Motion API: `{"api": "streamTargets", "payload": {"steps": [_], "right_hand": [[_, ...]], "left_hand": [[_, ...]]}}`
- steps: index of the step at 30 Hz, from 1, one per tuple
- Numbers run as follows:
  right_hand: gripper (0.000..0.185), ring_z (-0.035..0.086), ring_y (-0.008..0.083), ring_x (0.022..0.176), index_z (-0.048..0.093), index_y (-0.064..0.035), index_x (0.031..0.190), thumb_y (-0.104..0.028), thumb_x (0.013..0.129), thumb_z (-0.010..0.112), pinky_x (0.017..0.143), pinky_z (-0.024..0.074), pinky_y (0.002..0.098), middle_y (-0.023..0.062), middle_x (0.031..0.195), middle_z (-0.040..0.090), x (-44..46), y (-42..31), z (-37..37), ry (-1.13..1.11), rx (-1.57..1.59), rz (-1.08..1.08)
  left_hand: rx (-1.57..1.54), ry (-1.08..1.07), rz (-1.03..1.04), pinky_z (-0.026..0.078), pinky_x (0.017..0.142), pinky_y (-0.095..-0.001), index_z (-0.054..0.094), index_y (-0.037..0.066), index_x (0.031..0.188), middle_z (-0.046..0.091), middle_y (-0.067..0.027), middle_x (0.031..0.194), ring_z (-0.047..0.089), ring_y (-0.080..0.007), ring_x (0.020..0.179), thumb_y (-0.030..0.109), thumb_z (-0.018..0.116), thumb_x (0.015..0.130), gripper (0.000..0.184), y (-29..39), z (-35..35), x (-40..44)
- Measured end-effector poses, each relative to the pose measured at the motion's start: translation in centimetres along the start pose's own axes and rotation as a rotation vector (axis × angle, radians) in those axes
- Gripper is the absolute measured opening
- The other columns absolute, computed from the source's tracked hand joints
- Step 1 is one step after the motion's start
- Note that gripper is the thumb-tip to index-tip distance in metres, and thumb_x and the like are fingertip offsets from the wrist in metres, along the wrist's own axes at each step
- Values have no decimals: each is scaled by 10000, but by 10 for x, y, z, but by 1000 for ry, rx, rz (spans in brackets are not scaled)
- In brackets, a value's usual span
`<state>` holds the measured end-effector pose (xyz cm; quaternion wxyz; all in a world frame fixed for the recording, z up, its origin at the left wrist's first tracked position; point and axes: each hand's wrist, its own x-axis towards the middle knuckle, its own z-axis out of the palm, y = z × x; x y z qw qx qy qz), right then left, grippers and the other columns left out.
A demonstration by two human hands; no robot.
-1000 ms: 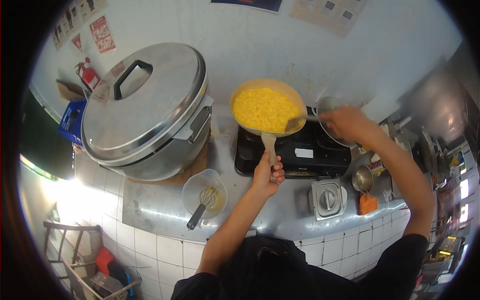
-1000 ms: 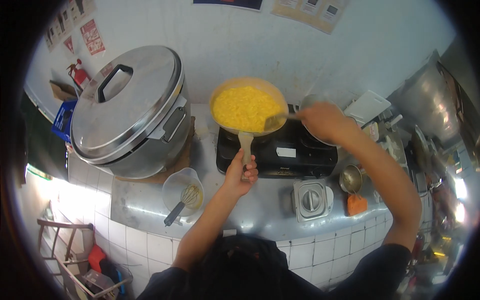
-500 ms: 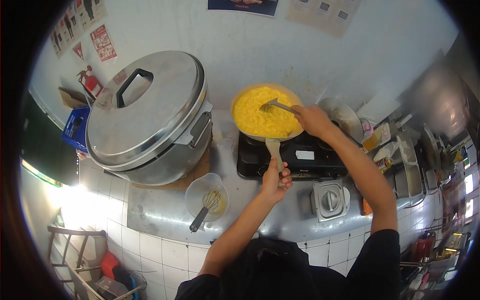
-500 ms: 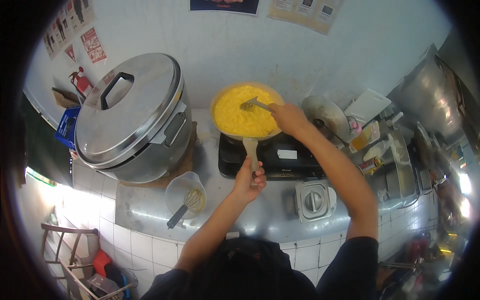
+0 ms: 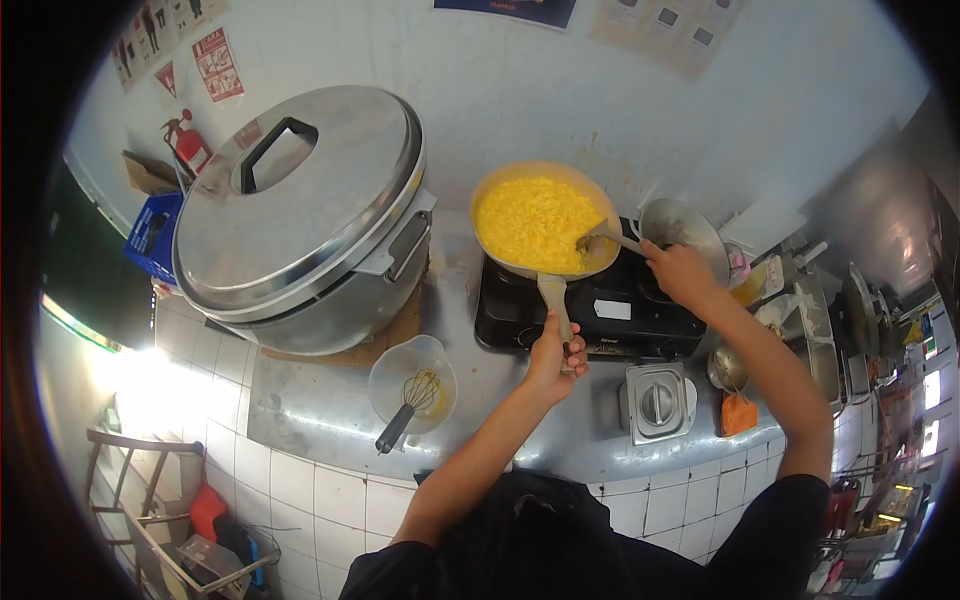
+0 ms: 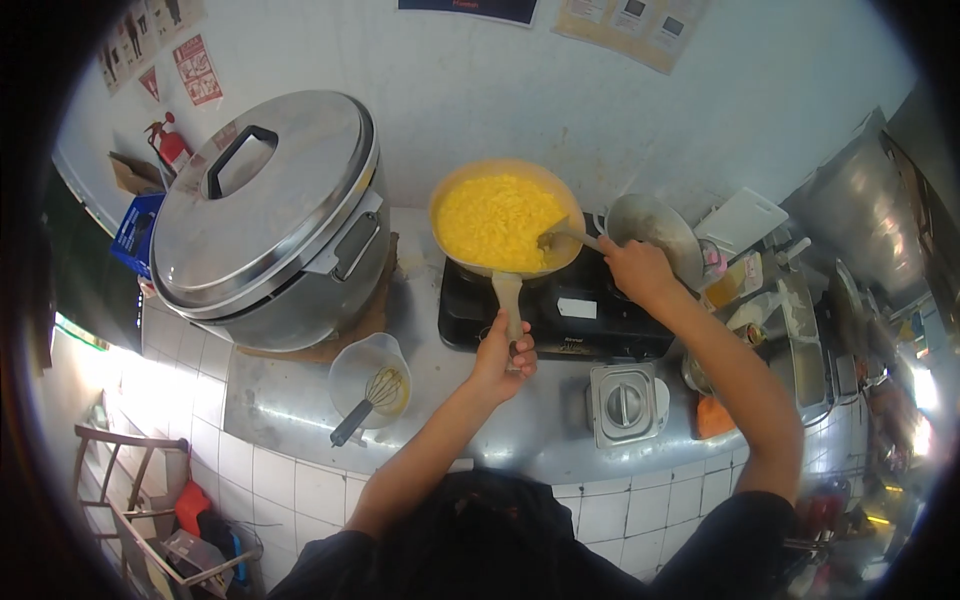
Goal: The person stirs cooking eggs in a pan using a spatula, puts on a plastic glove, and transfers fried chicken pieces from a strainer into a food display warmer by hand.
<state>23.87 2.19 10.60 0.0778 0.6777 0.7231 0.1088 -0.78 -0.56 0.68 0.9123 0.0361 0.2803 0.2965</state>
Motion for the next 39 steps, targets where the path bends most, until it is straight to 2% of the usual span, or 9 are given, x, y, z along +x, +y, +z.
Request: {"api": "streamTargets", "payload": {"steps": [3, 8, 15, 18, 24, 29, 33, 36, 39], "right_hand": [[287, 634, 366, 654, 534, -156, 1172, -201, 888, 542, 578, 502, 477, 162, 693, 627, 25, 6, 19, 136, 128, -47], [290, 630, 367, 651, 545, -164, 1161, -198, 873, 548, 569, 495, 471, 162, 690, 625, 49, -14, -15, 164, 58, -149], [214, 643, 318, 672, 663, -170, 1033, -263, 855, 590, 616, 509, 439, 131, 693, 638, 26, -23, -116, -3, -153, -198], [197, 661, 312, 698, 660, -96, 972, -178, 817, 570, 618, 529, 427, 123, 715, 652, 10, -27, -120, -141, -307, -176], [225, 674, 254, 664, 644, -70, 1003, -122, 810, 542, 553, 535, 368, 126, 701, 653, 7, -34, -28, 31, -258, 58], [348, 640, 270, 598, 581, -63, 1149, -112, 806, 546, 485, 502, 369, 106, 712, 614, 39, -16, 27, 250, -262, -118], [400, 614, 282, 571, 549, -96, 1207, -121, 808, 556, 473, 481, 379, 89, 689, 580, 50, 3, 5, 355, -235, -332], [378, 613, 287, 572, 562, -118, 1180, -131, 803, 577, 491, 479, 390, 82, 686, 591, 46, 9, -29, 343, -155, -354], [250, 627, 303, 612, 609, -134, 1072, -181, 830, 564, 536, 485, 411, 106, 680, 622, 26, -10, -86, 172, -112, -238]], "left_hand": [[-8, -19, 2, 292, 455, -267, 463, 125, 906, 379, 19, 589, 330, -96, 449, 490, 369, 972, 383, 0, 1, 0], [8, -15, 8, 291, 456, -265, 463, 125, 904, 377, 18, 594, 330, -96, 451, 490, 367, 972, 383, -1, 2, 1], [18, -7, 11, 301, 455, -275, 445, 113, 924, 377, 15, 589, 328, -101, 443, 502, 362, 971, 401, -1, -1, 3], [12, 7, 4, 296, 454, -269, 453, 119, 917, 380, 15, 590, 327, -99, 446, 500, 372, 969, 393, 0, 2, 0], [2, 16, -7, 294, 457, -268, 463, 125, 915, 383, 17, 592, 328, -100, 451, 503, 383, 965, 390, -1, 4, -2], [22, 11, 5, 297, 465, -274, 462, 125, 914, 383, 18, 592, 332, -101, 455, 497, 383, 967, 384, 1, 4, -3], [30, -5, -1, 299, 469, -273, 460, 128, 918, 387, 17, 598, 336, -102, 455, 489, 376, 971, 375, 2, 4, 0], [20, -5, -1, 299, 469, -272, 460, 129, 919, 389, 16, 599, 336, -102, 453, 485, 373, 972, 371, 1, 0, 1], [16, -1, -1, 297, 469, -269, 463, 130, 917, 389, 16, 597, 335, -101, 453, 484, 375, 972, 369, 0, 0, 1]]}}
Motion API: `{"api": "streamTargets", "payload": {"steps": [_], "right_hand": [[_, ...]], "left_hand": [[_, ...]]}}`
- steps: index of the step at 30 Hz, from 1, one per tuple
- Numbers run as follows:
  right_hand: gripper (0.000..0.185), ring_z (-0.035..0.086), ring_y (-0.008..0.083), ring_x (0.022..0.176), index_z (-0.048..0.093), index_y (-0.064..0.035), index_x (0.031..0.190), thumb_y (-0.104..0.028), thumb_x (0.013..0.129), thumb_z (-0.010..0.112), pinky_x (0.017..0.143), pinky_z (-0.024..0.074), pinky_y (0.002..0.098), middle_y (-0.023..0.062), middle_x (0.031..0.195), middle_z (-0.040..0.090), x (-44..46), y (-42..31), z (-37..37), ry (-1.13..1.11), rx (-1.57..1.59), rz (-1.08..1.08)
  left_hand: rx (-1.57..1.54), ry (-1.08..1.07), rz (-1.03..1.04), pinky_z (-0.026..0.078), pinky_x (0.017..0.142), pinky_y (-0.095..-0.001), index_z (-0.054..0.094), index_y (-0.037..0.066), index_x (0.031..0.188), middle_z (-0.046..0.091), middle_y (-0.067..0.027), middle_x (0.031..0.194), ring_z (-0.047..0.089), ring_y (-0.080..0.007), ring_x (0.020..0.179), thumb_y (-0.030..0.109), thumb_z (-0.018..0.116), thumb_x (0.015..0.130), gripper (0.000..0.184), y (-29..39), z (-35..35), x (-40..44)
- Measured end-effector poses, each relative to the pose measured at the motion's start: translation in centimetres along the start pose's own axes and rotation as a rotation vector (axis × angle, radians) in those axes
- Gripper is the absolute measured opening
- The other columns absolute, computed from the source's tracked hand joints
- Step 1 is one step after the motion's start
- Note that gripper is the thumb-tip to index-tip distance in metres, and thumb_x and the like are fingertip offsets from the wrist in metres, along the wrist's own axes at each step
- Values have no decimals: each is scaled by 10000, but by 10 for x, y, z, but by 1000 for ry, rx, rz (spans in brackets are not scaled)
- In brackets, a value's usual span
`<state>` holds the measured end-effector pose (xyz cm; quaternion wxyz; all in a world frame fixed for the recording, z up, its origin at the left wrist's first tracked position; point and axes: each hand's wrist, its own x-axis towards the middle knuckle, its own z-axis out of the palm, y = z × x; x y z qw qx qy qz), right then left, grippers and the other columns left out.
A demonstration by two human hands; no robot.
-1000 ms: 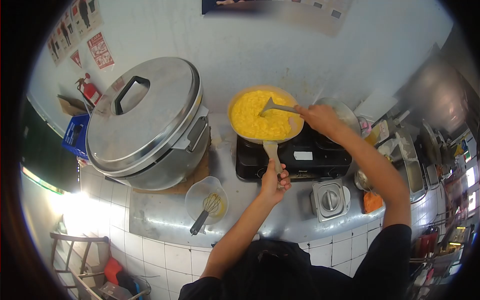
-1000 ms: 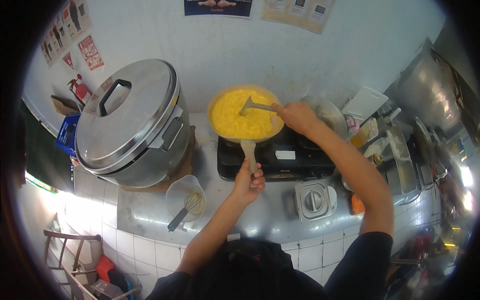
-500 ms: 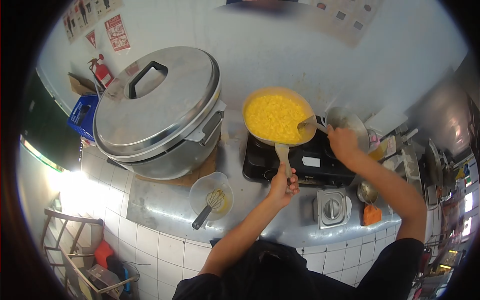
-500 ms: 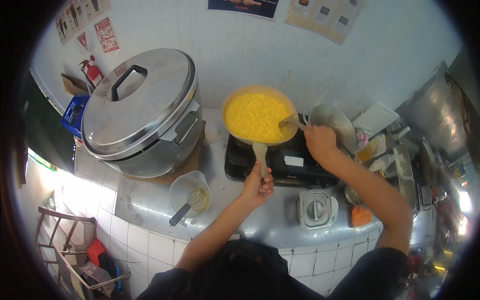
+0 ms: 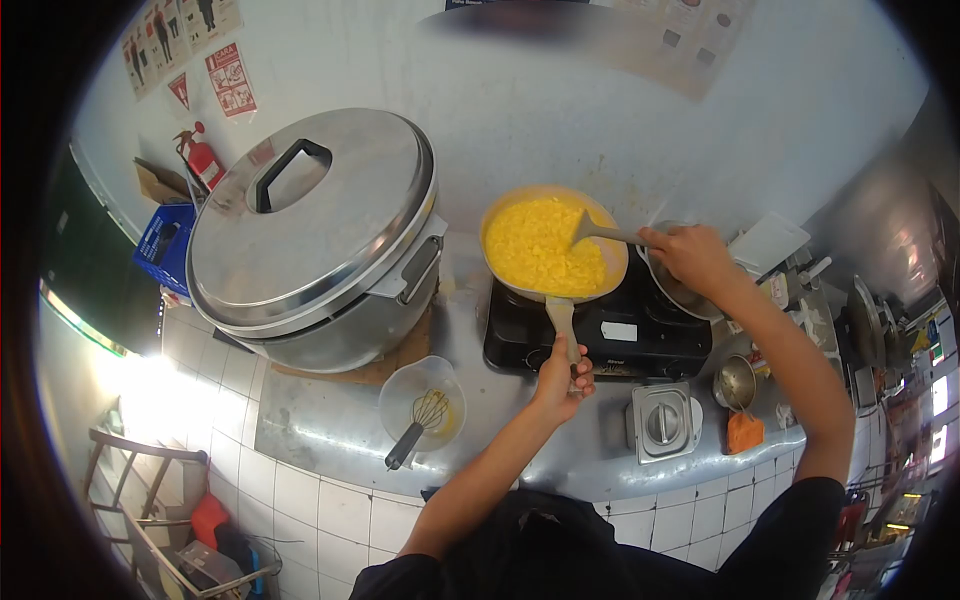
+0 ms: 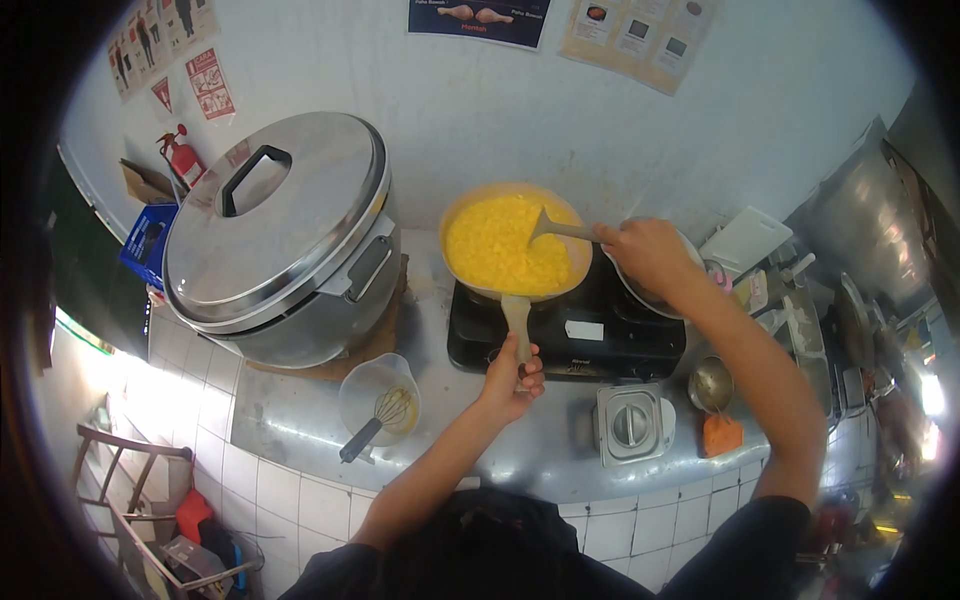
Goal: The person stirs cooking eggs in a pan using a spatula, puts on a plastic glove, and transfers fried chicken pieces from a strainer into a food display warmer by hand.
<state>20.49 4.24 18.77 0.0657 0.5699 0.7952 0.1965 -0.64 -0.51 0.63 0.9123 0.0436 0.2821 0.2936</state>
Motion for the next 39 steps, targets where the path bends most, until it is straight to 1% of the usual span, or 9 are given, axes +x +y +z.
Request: {"api": "streamTargets", "payload": {"steps": [3, 6, 15, 21, 24, 28, 33, 35, 39], "right_hand": [[164, 640, 302, 629, 636, -121, 963, -186, 831, 565, 547, 495, 415, 102, 668, 629, -16, -12, -23, -113, -71, 16], [145, 656, 294, 645, 643, -91, 926, -152, 831, 552, 547, 511, 406, 112, 688, 641, -34, -35, -13, -201, -141, 176], [304, 651, 258, 614, 595, -36, 1108, -92, 814, 537, 516, 517, 373, 104, 720, 607, -15, -42, 96, 88, -120, 297], [313, 626, 261, 595, 567, -80, 1111, -103, 800, 536, 500, 486, 368, 102, 749, 558, 1, -13, 109, 226, -42, -14], [321, 628, 283, 609, 572, -97, 1133, -127, 813, 561, 529, 485, 407, 116, 747, 589, -2, -11, 70, 141, -24, 32], [257, 644, 312, 697, 589, -80, 1085, -135, 834, 573, 568, 493, 433, 160, 819, 640, -6, -15, 27, -63, 71, 253], [170, 660, 336, 822, 651, -25, 948, -99, 810, 586, 669, 537, 415, 173, 877, 662, 7, -37, 43, -185, 124, 429], [177, 662, 340, 887, 684, -8, 910, -89, 803, 569, 757, 546, 381, 196, 928, 668, 32, -50, 51, -249, 178, 523], [219, 660, 333, 888, 689, 4, 900, -102, 828, 511, 747, 539, 399, 199, 937, 670, 82, -43, 95, -151, 301, 545]], "left_hand": [[-1, 1, 5, 297, 468, -267, 465, 127, 918, 388, 16, 595, 335, -100, 455, 484, 379, 971, 370, 1, 3, -4], [-8, 1, 0, 297, 468, -266, 465, 124, 922, 389, 15, 597, 336, -99, 457, 483, 382, 971, 372, 1, 1, -3], [10, 9, 6, 296, 471, -267, 466, 126, 913, 389, 16, 598, 336, -98, 461, 485, 378, 972, 374, 0, 3, -5], [5, -4, -1, 290, 471, -267, 467, 128, 905, 383, 19, 598, 333, -97, 462, 484, 376, 972, 374, -2, 0, -3], [10, 0, 6, 289, 470, -267, 466, 127, 905, 382, 18, 598, 332, -98, 461, 483, 376, 972, 373, 1, 4, -6], [19, 25, 7, 289, 471, -267, 463, 124, 914, 379, 16, 601, 330, -98, 459, 487, 378, 971, 377, 1, 6, -7], [-11, -30, 12, 293, 483, -265, 465, 120, 933, 374, 15, 604, 324, -98, 469, 497, 381, 966, 388, -5, 1, -2], [10, -36, 13, 294, 487, -263, 468, 120, 935, 373, 16, 603, 321, -97, 472, 499, 379, 967, 390, -5, 1, -2], [28, -51, 2, 292, 489, -263, 472, 121, 935, 375, 20, 602, 318, -96, 473, 496, 373, 969, 389, -5, -3, 2]]}}
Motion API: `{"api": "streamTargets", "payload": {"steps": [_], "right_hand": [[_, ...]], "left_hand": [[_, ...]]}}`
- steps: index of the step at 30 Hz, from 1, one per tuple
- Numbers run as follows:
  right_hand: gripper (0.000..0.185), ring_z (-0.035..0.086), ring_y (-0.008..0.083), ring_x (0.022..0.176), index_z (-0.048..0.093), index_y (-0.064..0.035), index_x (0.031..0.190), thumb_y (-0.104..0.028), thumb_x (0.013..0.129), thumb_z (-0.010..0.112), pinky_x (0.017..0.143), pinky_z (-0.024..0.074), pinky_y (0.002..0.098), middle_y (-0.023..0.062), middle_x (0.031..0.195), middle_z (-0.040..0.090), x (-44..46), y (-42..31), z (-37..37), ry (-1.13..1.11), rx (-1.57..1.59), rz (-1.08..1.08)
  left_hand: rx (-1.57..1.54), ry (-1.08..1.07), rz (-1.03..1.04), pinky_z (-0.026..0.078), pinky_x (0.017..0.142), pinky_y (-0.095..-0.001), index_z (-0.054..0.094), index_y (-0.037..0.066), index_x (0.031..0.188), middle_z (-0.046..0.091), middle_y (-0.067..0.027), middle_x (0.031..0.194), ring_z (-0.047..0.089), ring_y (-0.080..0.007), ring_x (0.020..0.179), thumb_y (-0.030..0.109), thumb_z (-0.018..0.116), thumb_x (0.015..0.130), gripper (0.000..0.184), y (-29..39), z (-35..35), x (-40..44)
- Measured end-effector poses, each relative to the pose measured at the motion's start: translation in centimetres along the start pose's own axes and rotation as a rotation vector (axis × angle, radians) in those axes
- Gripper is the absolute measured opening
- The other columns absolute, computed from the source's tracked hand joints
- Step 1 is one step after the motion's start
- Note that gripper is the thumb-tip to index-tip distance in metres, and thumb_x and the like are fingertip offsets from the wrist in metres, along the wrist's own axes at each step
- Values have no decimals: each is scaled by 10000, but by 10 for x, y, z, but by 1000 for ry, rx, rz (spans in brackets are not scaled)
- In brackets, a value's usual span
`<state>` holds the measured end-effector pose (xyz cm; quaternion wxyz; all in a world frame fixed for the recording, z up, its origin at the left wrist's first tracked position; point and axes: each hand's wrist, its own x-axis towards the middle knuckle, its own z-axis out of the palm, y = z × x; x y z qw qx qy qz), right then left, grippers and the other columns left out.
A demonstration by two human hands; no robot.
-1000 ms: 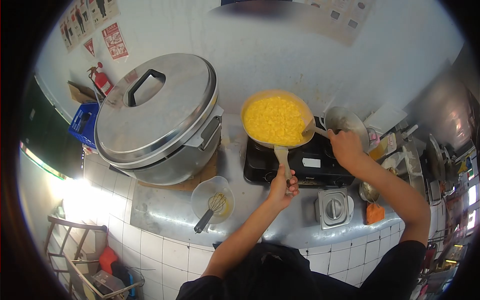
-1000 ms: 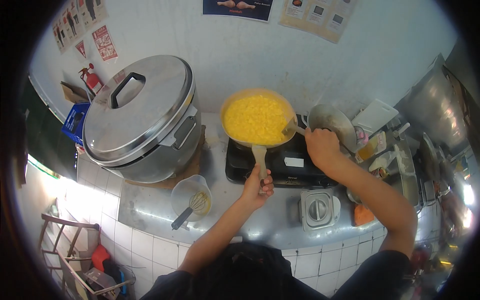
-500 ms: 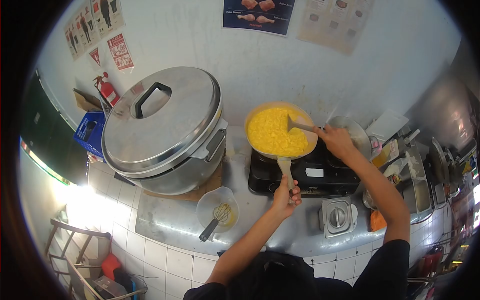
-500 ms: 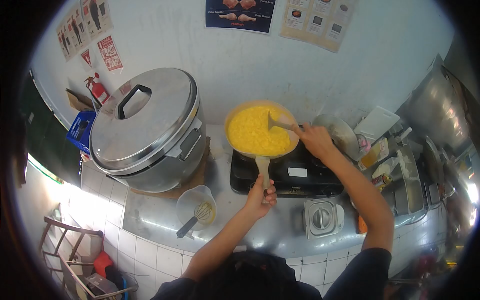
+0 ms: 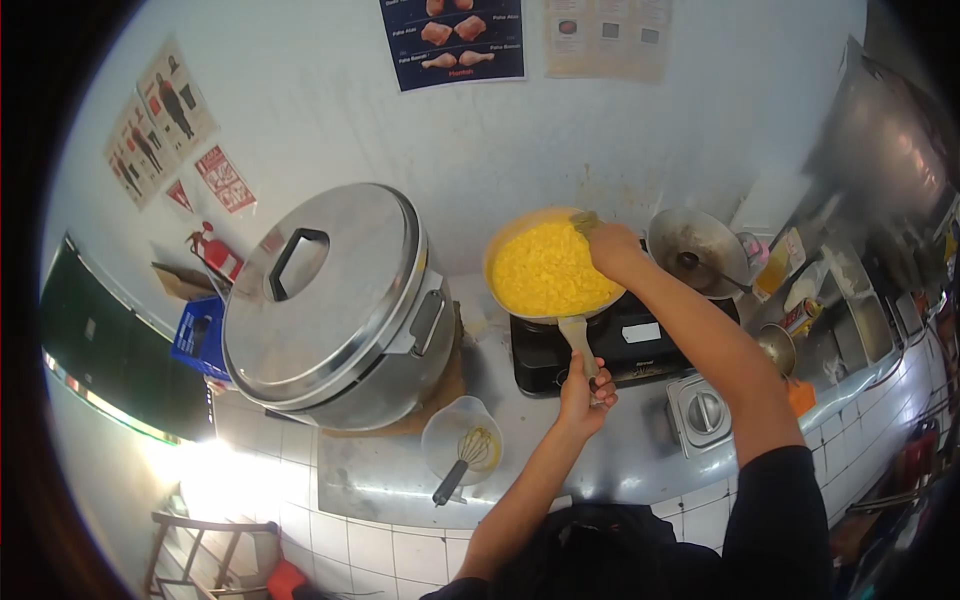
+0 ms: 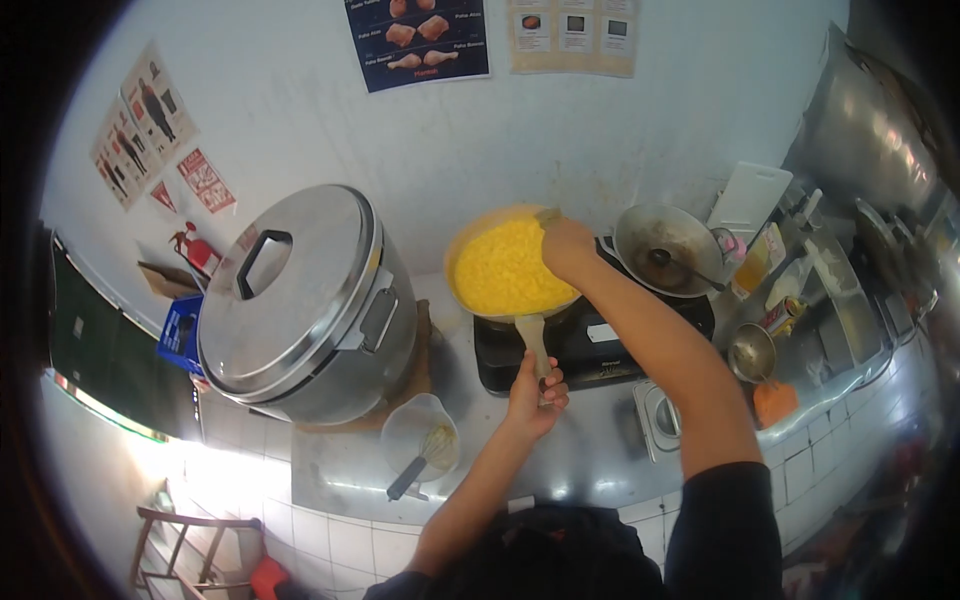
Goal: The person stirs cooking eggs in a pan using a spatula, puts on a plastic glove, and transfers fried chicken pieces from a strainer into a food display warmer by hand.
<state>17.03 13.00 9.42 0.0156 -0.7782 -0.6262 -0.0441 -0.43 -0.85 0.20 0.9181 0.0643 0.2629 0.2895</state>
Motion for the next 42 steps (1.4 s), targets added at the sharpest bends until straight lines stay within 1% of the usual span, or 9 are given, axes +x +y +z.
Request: {"api": "streamTargets", "payload": {"steps": [4, 9, 15, 23, 26, 29, 32, 38, 42], "right_hand": [[165, 665, 342, 827, 678, -26, 897, -93, 816, 551, 688, 539, 426, 189, 885, 667, 22, -2, 13, 95, 48, -33], [215, 660, 335, 747, 627, -65, 1013, -112, 837, 514, 653, 531, 433, 157, 799, 650, -24, 25, 16, 51, -48, -322], [152, 649, 353, 695, 577, -40, 970, -97, 841, 523, 625, 523, 449, 161, 740, 637, -98, 40, -39, 116, -85, -221], [209, 647, 391, 785, 580, 37, 980, -108, 854, 497, 667, 519, 471, 225, 886, 641, -35, 61, 57, 116, 57, -3], [227, 641, 396, 780, 613, 25, 922, -151, 880, 476, 697, 512, 472, 211, 881, 649, 2, 77, 107, -28, -43, -223], [207, 637, 399, 817, 646, -1, 819, -124, 869, 488, 753, 513, 473, 276, 837, 631, -21, 58, 56, -57, 148, -232], [183, 620, 393, 706, 615, -50, 963, -173, 907, 492, 659, 486, 502, 224, 727, 621, -55, 55, 42, 21, 298, -285], [234, 612, 417, 642, 521, -76, 1107, -180, 898, 539, 573, 491, 509, 215, 665, 601, -129, 46, -13, 49, 152, -249], [201, 613, 426, 657, 527, -82, 1082, -165, 898, 537, 586, 491, 515, 223, 677, 605, -147, 55, -47, 90, 100, -176]], "left_hand": [[-13, -25, -17, 291, 488, -266, 469, 121, 940, 374, 24, 599, 316, -95, 472, 490, 366, 973, 385, 5, 2, 0], [-7, 12, -17, 295, 480, -270, 459, 120, 930, 369, 18, 596, 317, -99, 466, 483, 355, 977, 380, 6, 7, -3], [-18, 37, -10, 291, 472, -268, 452, 116, 923, 364, 14, 591, 317, -103, 459, 479, 351, 979, 381, 3, 5, -2], [0, 26, -17, 288, 464, -263, 456, 115, 920, 369, 11, 595, 319, -101, 459, 474, 336, 985, 384, 4, 6, -4], [17, 20, -21, 291, 460, -266, 456, 113, 919, 373, 9, 599, 319, -101, 460, 476, 333, 986, 389, 7, 6, -3], [17, 24, -25, 294, 457, -268, 453, 113, 913, 375, 8, 602, 321, -104, 459, 475, 332, 987, 389, 6, 3, -2], [14, 27, -23, 297, 456, -270, 450, 115, 905, 376, 6, 600, 323, -106, 455, 474, 334, 987, 386, 6, 7, -2], [0, 20, -37, 299, 453, -273, 448, 121, 897, 370, 6, 589, 325, -108, 446, 471, 343, 985, 376, 8, 2, -1], [0, 54, -43, 298, 452, -276, 448, 123, 897, 366, 8, 587, 323, -109, 444, 467, 343, 985, 370, 8, 5, -2]]}}
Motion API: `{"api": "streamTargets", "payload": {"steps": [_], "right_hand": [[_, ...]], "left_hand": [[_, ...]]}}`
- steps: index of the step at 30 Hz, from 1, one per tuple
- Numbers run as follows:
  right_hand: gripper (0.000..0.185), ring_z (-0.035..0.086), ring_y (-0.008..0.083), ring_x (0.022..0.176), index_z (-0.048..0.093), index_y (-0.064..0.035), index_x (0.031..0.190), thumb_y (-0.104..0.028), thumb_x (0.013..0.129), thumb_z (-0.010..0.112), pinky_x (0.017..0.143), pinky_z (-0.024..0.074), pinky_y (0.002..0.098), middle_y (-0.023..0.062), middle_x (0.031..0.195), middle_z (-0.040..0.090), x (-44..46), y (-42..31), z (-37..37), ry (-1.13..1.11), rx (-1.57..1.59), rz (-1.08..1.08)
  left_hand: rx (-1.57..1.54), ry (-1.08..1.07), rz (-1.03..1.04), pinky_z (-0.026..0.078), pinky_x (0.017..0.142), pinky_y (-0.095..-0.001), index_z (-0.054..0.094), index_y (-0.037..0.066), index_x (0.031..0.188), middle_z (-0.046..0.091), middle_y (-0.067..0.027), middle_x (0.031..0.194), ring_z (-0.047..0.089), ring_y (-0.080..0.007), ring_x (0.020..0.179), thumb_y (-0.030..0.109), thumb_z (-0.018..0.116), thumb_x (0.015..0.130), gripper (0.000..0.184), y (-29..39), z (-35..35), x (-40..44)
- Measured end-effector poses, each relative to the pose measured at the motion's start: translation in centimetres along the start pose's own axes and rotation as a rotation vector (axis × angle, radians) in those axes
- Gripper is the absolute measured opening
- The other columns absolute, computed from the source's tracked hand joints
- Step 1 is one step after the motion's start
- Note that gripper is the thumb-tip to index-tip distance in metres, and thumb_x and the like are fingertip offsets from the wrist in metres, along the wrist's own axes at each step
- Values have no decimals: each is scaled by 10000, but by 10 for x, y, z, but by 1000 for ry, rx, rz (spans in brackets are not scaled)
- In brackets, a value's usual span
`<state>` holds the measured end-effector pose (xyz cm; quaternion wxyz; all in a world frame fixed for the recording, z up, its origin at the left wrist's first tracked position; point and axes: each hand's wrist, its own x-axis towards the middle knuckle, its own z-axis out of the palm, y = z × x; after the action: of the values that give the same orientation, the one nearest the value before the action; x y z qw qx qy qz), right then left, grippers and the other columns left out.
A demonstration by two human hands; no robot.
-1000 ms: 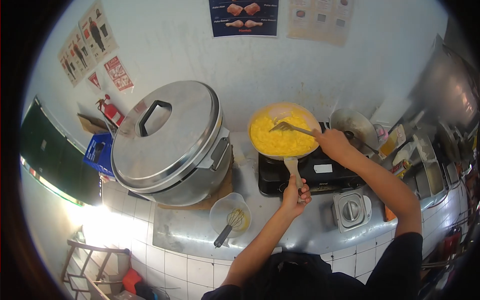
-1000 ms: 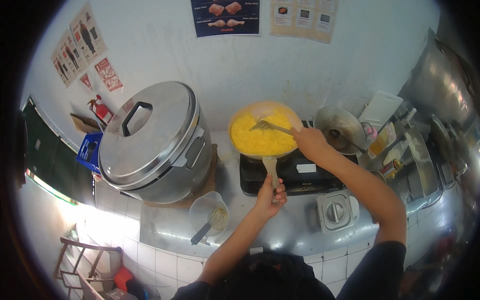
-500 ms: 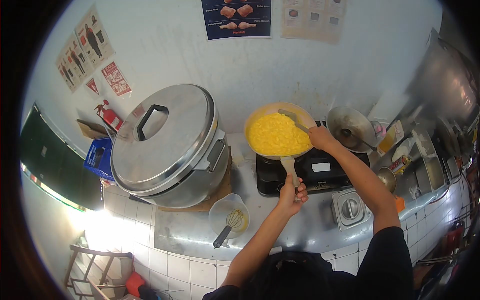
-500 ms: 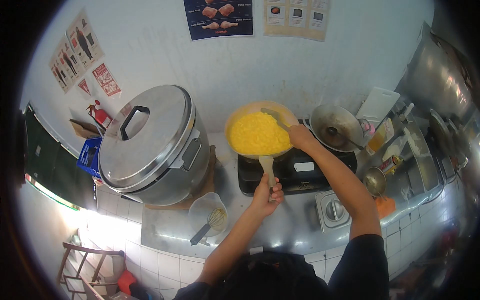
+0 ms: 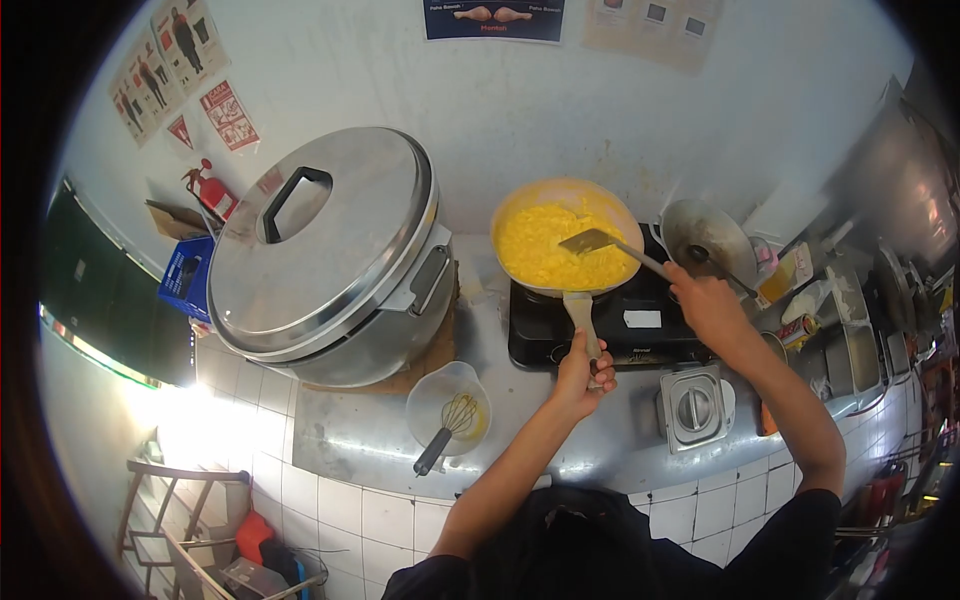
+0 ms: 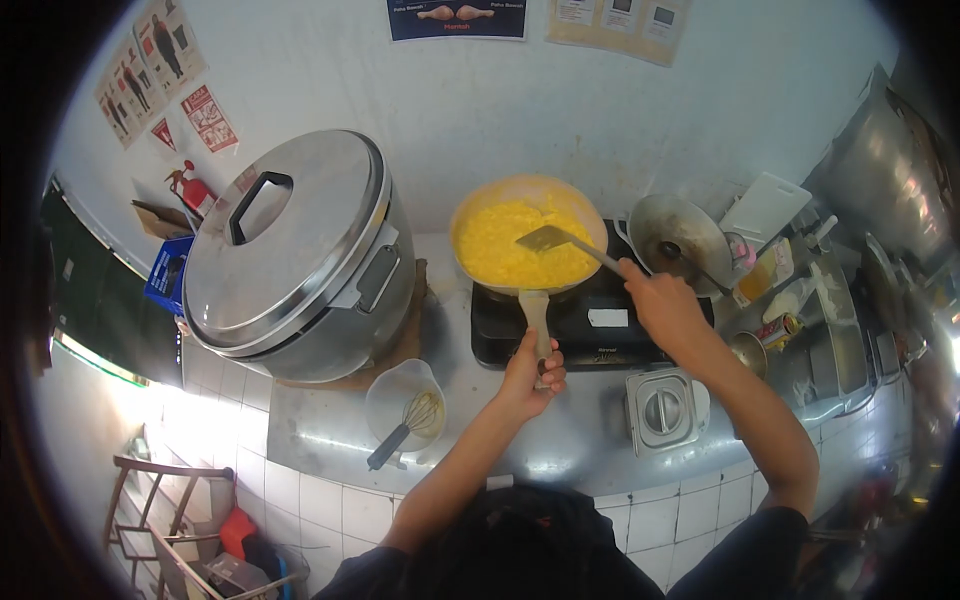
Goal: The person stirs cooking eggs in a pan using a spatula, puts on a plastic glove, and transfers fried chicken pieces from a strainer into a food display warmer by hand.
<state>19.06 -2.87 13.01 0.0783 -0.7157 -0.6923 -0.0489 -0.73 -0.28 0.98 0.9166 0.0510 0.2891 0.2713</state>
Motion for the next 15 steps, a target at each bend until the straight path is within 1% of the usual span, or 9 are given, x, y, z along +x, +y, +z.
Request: {"api": "streamTargets", "payload": {"steps": [2, 3, 5, 7, 9, 11, 12, 15], "right_hand": [[200, 613, 435, 674, 528, -80, 1077, -162, 895, 540, 601, 490, 519, 233, 696, 609, 3, 6, -8, 4, -4, 83], [204, 613, 440, 690, 532, -72, 1075, -160, 891, 542, 612, 490, 522, 239, 714, 612, 10, 15, -1, 16, -5, 81], [214, 613, 451, 721, 541, -55, 1072, -157, 884, 547, 635, 490, 528, 253, 750, 617, 35, 43, 40, 48, -7, 82], [149, 599, 444, 793, 562, -32, 971, -150, 885, 532, 711, 475, 528, 240, 782, 617, 67, 59, 82, 31, 42, 118], [173, 602, 436, 841, 585, -13, 930, -166, 883, 517, 756, 475, 517, 240, 846, 629, 99, 55, 108, 23, 61, 114], [210, 604, 432, 862, 599, -8, 961, -184, 883, 517, 781, 471, 511, 232, 877, 638, 131, 55, 134, 1, 143, 123], [228, 604, 430, 872, 607, -5, 976, -194, 883, 517, 794, 470, 508, 227, 893, 642, 138, 49, 135, -15, 184, 124], [281, 608, 421, 882, 615, -15, 1064, -215, 882, 537, 813, 470, 493, 221, 928, 647, 141, 50, 128, -63, 244, -44]], "left_hand": [[-4, -7, 4, 297, 452, -277, 448, 123, 898, 365, 8, 587, 322, -108, 445, 468, 343, 985, 370, -1, -1, 1], [-4, -15, 9, 297, 453, -278, 448, 123, 900, 364, 7, 587, 321, -108, 446, 469, 343, 984, 371, -2, -2, 2], [-3, -30, 13, 297, 454, -278, 448, 123, 901, 363, 7, 587, 321, -107, 449, 469, 343, 984, 371, -3, -3, 2], [-5, -39, 14, 298, 455, -277, 448, 123, 903, 363, 7, 587, 322, -106, 451, 469, 341, 985, 372, -3, -3, 1], [3, -46, 14, 298, 456, -277, 449, 123, 904, 365, 8, 589, 323, -106, 454, 469, 337, 986, 373, -3, -2, 0], [7, -51, 17, 299, 457, -276, 450, 122, 905, 369, 8, 594, 324, -107, 456, 469, 333, 987, 375, -2, -2, 0], [7, -53, 19, 300, 458, -276, 451, 122, 906, 371, 7, 597, 324, -107, 456, 469, 331, 988, 375, -3, -3, 1], [14, -52, 20, 297, 460, -281, 434, 113, 915, 361, 5, 590, 320, -109, 452, 492, 324, 984, 401, -1, -5, 3]]}}
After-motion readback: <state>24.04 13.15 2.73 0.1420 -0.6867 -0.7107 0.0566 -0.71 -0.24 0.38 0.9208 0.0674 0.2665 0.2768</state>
